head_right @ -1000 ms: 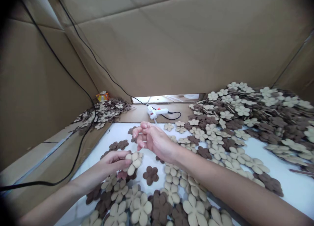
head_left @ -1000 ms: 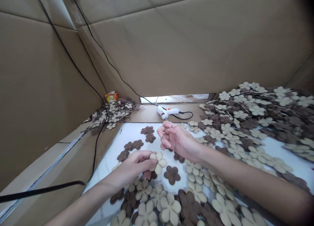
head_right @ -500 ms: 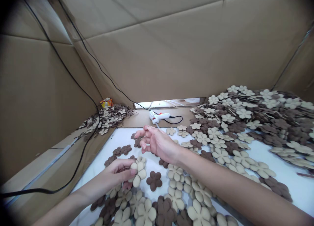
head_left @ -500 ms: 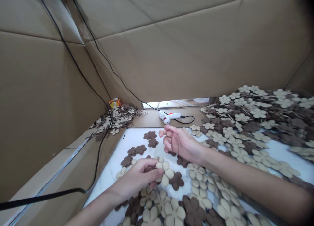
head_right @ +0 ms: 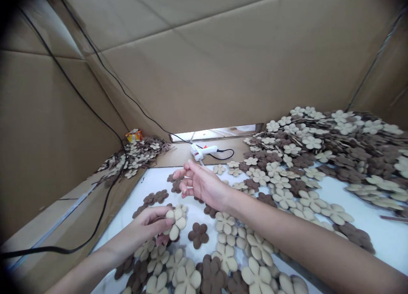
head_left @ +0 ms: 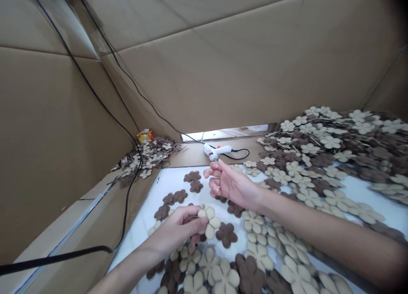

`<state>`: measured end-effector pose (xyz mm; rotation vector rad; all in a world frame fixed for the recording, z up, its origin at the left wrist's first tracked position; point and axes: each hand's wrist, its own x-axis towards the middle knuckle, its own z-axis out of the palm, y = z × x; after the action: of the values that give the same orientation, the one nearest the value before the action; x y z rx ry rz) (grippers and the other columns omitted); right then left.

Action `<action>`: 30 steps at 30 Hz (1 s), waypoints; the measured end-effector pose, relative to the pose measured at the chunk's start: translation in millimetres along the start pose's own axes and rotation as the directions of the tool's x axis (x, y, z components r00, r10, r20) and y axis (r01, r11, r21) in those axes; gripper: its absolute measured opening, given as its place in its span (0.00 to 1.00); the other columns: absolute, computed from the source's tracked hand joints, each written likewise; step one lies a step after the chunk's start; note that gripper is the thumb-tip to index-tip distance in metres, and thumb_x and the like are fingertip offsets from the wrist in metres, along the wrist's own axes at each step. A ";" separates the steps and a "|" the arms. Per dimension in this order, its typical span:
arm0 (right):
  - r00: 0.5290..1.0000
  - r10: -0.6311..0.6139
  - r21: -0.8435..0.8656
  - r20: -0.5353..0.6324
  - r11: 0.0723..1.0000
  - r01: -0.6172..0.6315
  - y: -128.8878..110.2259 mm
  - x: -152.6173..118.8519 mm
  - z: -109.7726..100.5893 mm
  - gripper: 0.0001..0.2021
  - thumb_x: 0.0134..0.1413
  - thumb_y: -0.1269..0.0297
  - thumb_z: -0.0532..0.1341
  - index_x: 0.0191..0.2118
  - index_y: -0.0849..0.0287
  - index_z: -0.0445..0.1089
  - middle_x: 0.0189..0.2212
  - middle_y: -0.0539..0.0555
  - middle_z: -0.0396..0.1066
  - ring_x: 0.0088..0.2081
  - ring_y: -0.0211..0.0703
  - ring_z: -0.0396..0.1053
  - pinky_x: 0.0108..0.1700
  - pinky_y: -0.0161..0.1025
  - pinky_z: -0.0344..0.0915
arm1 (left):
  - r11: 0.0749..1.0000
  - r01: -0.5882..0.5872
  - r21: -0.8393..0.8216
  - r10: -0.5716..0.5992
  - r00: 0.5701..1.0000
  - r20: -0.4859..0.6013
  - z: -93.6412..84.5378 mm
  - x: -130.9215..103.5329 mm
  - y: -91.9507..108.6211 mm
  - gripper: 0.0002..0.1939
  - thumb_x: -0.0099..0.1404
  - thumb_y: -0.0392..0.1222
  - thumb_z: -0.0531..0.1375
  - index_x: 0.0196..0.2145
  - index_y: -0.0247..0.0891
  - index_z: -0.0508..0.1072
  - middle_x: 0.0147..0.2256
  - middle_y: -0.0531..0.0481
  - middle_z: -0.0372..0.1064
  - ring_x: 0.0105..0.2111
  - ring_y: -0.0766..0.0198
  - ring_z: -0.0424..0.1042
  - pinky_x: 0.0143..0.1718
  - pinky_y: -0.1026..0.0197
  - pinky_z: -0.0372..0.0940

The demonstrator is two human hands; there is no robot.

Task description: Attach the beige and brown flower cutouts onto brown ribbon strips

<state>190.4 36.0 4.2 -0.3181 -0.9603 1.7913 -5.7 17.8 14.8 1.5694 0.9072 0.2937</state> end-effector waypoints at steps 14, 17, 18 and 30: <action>0.956 -0.099 0.003 -0.276 0.995 0.103 -1.0 6.2 -11.4 0.12 0.49 0.60 0.66 0.31 0.59 0.63 0.25 0.43 0.63 0.18 0.25 0.56 0.25 0.29 0.62 | 0.999 0.032 -0.005 -0.032 0.999 0.016 0.3 0.1 -0.1 0.15 0.61 0.49 0.57 0.28 0.33 0.69 0.24 0.53 0.62 0.24 0.68 0.60 0.26 0.66 0.55; 0.950 -0.093 -0.007 -0.298 0.995 0.095 -1.8 5.7 -9.8 0.13 0.47 0.58 0.67 0.30 0.60 0.64 0.24 0.43 0.62 0.17 0.25 0.55 0.23 0.28 0.61 | 1.000 0.027 -0.001 -0.027 0.999 0.019 0.3 -0.4 -0.3 0.15 0.61 0.49 0.56 0.28 0.33 0.69 0.24 0.53 0.61 0.24 0.68 0.60 0.26 0.66 0.56; 0.949 -0.094 -0.017 -0.300 0.996 0.093 -1.9 5.5 -9.4 0.13 0.47 0.58 0.66 0.29 0.60 0.64 0.24 0.43 0.62 0.17 0.25 0.55 0.23 0.28 0.61 | 1.000 0.028 0.000 -0.028 0.999 0.020 0.4 -0.6 -0.1 0.15 0.61 0.49 0.56 0.28 0.33 0.69 0.24 0.53 0.61 0.24 0.68 0.60 0.26 0.66 0.56; 0.947 -0.137 -0.080 -0.292 0.990 0.118 -0.4 5.5 -8.5 0.11 0.48 0.58 0.66 0.29 0.61 0.66 0.27 0.44 0.62 0.18 0.24 0.54 0.23 0.27 0.60 | 0.999 0.042 -0.013 -0.042 0.999 0.025 1.8 -0.3 -2.1 0.15 0.61 0.50 0.57 0.27 0.33 0.68 0.24 0.54 0.61 0.23 0.69 0.59 0.25 0.66 0.54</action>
<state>193.5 44.8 0.2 -0.5360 -0.8034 1.5448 -5.6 16.2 12.5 1.5360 0.9161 0.2499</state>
